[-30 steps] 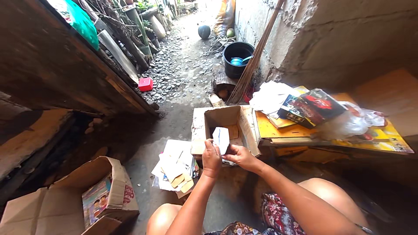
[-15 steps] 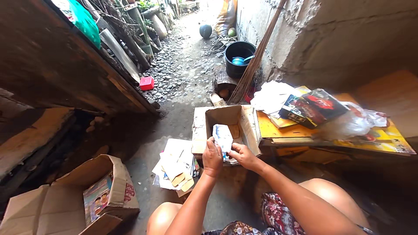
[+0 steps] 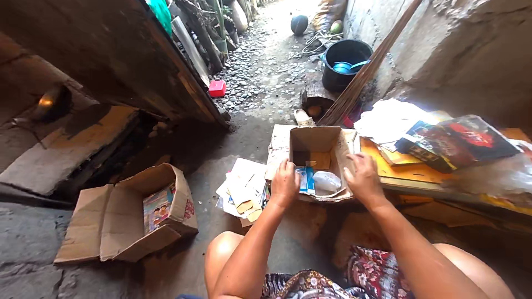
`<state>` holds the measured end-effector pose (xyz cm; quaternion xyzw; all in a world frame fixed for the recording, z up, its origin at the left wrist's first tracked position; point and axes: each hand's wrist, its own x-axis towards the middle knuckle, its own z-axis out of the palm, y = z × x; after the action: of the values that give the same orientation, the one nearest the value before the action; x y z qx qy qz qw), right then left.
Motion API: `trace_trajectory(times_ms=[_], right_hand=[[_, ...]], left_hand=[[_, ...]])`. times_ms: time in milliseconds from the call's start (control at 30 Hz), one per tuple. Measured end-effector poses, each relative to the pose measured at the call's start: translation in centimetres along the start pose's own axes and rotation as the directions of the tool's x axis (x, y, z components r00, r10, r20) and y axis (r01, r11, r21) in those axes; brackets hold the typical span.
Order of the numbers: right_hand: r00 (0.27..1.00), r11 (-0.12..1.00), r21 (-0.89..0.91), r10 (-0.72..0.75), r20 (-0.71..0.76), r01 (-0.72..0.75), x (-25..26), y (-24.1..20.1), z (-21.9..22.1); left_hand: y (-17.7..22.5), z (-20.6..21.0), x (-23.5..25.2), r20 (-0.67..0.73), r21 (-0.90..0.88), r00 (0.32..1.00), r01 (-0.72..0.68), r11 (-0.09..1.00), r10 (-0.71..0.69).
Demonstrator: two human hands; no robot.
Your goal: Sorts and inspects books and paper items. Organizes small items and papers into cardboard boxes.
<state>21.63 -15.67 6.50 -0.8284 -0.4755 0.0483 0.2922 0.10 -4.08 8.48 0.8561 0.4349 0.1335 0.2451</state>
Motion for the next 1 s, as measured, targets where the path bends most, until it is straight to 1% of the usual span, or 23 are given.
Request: trace_trajectory(times_ms=[33,100,167,200,267,300,333,400,533,600,700,800,867,933,1000], right_hand=[[0.999,0.999,-0.016,0.039,-0.012,-0.039,0.0,0.2,-0.5],[0.978,0.98,-0.03,0.198,0.063,-0.197,0.0,1.0,-1.3],[0.908,0.924,0.023,0.37,0.195,-0.382,0.1,2.2,-1.3],[0.868,0.887,0.077,0.422,0.262,-0.455,0.1,3.0,-0.9],[0.795,0.816,0.168,0.457,0.399,-0.553,0.1,4.1,-0.1],[0.78,0.796,0.206,0.442,0.442,-0.569,0.0,4.2,0.2],[0.779,0.794,0.225,0.422,0.464,-0.565,-0.1,4.1,0.3],[0.783,0.83,0.193,0.38,0.492,-0.524,-0.6,3.8,0.4],[0.837,0.902,0.12,0.327,0.439,-0.415,-1.6,4.0,0.9],[0.875,0.934,0.136,0.249,0.416,-0.331,-1.9,4.5,0.4],[0.887,0.955,0.207,0.101,0.451,-0.214,-2.5,5.5,-1.4],[0.87,0.935,0.319,-0.022,0.492,-0.157,-3.3,6.0,-2.7],[0.84,0.932,0.326,-0.044,0.541,-0.161,-3.9,5.6,-3.1],[0.779,0.954,0.244,-0.02,0.627,-0.172,-4.3,5.4,-2.7],[0.72,0.989,0.102,0.003,0.694,-0.103,-4.4,5.5,-1.2]], left_hand=[[-0.5,-1.2,0.0,-0.019,-0.001,0.999,0.037,0.999,-0.037],[-2.0,-3.0,-0.3,-0.115,-0.026,0.989,0.09,0.996,-0.093],[-3.8,-4.6,-0.8,-0.214,-0.047,0.968,0.128,0.991,-0.135],[-4.7,-5.3,-1.2,-0.251,-0.054,0.956,0.142,0.988,-0.151],[-6.4,-6.4,-2.0,-0.315,-0.065,0.932,0.17,0.983,-0.182],[-7.0,-6.8,-2.4,-0.34,-0.068,0.919,0.185,0.98,-0.197],[-7.5,-7.3,-2.9,-0.345,-0.076,0.912,0.208,0.975,-0.222],[-8.3,-8.0,-3.7,-0.344,-0.084,0.9,0.253,0.964,-0.266],[-9.5,-8.7,-5.2,-0.34,-0.102,0.886,0.297,0.949,-0.314],[-9.6,-9.2,-5.8,-0.321,-0.117,0.883,0.324,0.939,-0.344],[-9.8,-10.0,-6.7,-0.305,-0.147,0.877,0.341,0.929,-0.37],[-10.3,-10.9,-7.3,-0.349,-0.187,0.858,0.331,0.925,-0.377],[-10.8,-11.3,-7.5,-0.384,-0.209,0.841,0.322,0.923,-0.381],[-11.1,-11.6,-7.6,-0.404,-0.225,0.832,0.313,0.923,-0.381],[-11.4,-11.7,-7.6,-0.419,-0.232,0.826,0.304,0.924,-0.377]])
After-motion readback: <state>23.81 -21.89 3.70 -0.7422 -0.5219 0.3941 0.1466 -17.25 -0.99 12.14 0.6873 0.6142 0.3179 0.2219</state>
